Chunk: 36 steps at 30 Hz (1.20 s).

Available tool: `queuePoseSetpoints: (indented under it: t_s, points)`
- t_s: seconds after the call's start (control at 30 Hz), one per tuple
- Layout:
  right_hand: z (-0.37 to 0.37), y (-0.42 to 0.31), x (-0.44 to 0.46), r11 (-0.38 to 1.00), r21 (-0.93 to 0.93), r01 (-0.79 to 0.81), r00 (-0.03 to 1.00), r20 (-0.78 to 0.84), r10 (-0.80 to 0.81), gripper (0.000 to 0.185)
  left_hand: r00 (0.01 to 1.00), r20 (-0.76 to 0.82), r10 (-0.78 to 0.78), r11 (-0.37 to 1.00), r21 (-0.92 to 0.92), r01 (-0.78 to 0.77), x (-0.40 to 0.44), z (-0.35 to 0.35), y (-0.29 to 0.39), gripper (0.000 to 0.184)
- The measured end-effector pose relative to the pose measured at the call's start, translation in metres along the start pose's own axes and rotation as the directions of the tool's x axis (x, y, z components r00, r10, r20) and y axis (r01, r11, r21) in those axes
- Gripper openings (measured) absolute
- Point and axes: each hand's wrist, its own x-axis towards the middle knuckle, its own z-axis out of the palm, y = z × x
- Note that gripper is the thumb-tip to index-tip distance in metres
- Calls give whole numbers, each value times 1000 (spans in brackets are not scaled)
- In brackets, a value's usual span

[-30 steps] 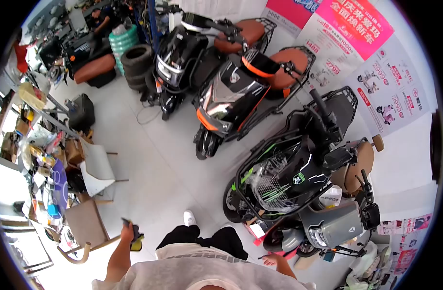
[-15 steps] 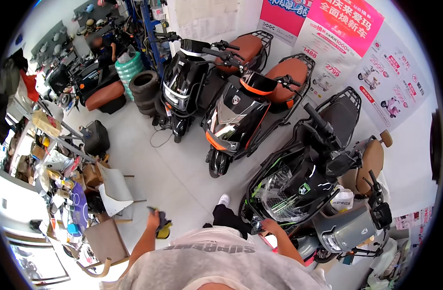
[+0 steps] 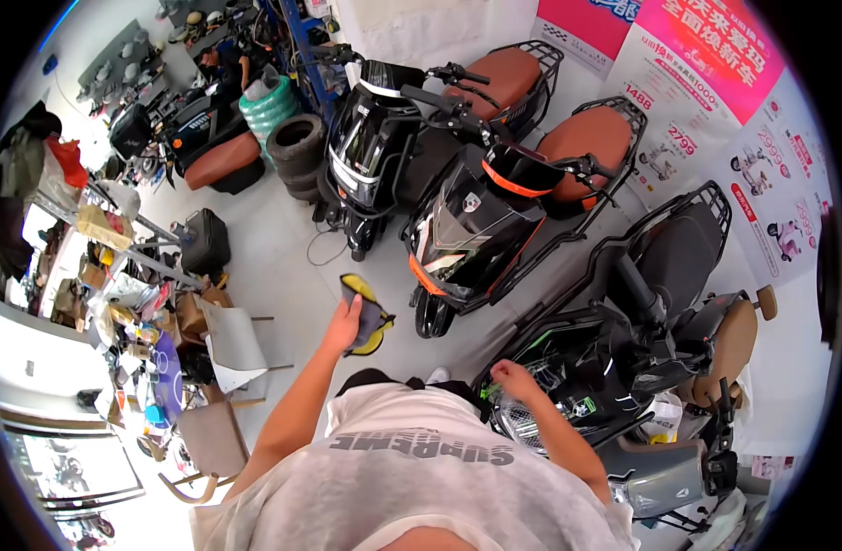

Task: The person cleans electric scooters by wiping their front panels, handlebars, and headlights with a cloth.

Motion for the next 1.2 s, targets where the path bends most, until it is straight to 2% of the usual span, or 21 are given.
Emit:
queuePoseSetpoints:
  t_s: [0.03,0.17,0.23,0.3,0.37,0.43,0.53,0.63,0.67,0.7,0.77,0.83,0.9,0.97,1.0,1.07,1.1,1.17,1.2]
  points:
    - [-5,-14,6,994,-105,18,1000,3,-18,25,999,7,45,998,-36,-45,5,3,17,62]
    - [-11,-75,34,968,-247,37,997,73,-20,27,994,74,84,995,-62,-79,38,17,56,61]
    - [-6,-93,66,932,-293,215,977,57,-207,30,981,82,178,976,-142,-166,58,26,67,54]
    - [-2,-131,99,962,-189,198,980,11,-200,30,978,120,170,969,-201,-144,79,30,77,52]
    - [8,-169,136,965,-2,262,964,-56,-262,29,962,209,176,955,-274,-115,104,31,84,56]
    - [19,-217,160,905,268,331,943,-123,-309,30,952,213,221,943,-295,-153,121,25,104,55]
    - [30,-275,179,918,180,355,932,-146,-332,32,929,224,295,919,-331,-212,160,15,109,53]
    - [36,-285,205,938,184,294,952,-144,-270,32,919,281,277,923,-344,-173,201,-1,104,51]
    - [41,-280,212,884,335,326,943,-178,-281,30,917,311,249,936,-321,-146,216,-5,98,50]
    - [42,-274,218,885,332,328,941,-199,-275,30,908,326,262,933,-326,-152,230,-10,96,50]
    - [42,-251,223,915,303,267,945,-270,-186,27,903,316,290,921,-350,-173,252,-20,92,51]
    - [48,-208,223,859,449,245,924,-376,-67,25,876,373,305,928,-322,-186,272,-35,92,52]
    - [51,-183,199,847,519,111,889,-432,148,24,879,413,237,964,-211,-161,292,-46,93,53]
    - [62,-145,181,773,634,-15,823,-431,370,24,878,394,272,954,-230,-192,310,-51,94,52]
    - [67,-129,169,767,642,-21,814,-434,386,24,879,400,260,959,-215,-186,317,-53,95,51]
    - [76,-107,153,684,717,-132,726,-400,560,21,875,415,249,963,-202,-178,327,-53,103,50]
    - [78,-103,152,681,720,-136,720,-401,567,21,871,406,275,954,-225,-196,329,-53,109,50]
    - [82,-97,150,731,682,-26,741,-477,472,21,870,399,291,948,-245,-204,326,-53,125,49]
    - [76,-118,153,723,689,-60,750,-446,487,22,862,415,291,946,-261,-193,321,-51,136,50]
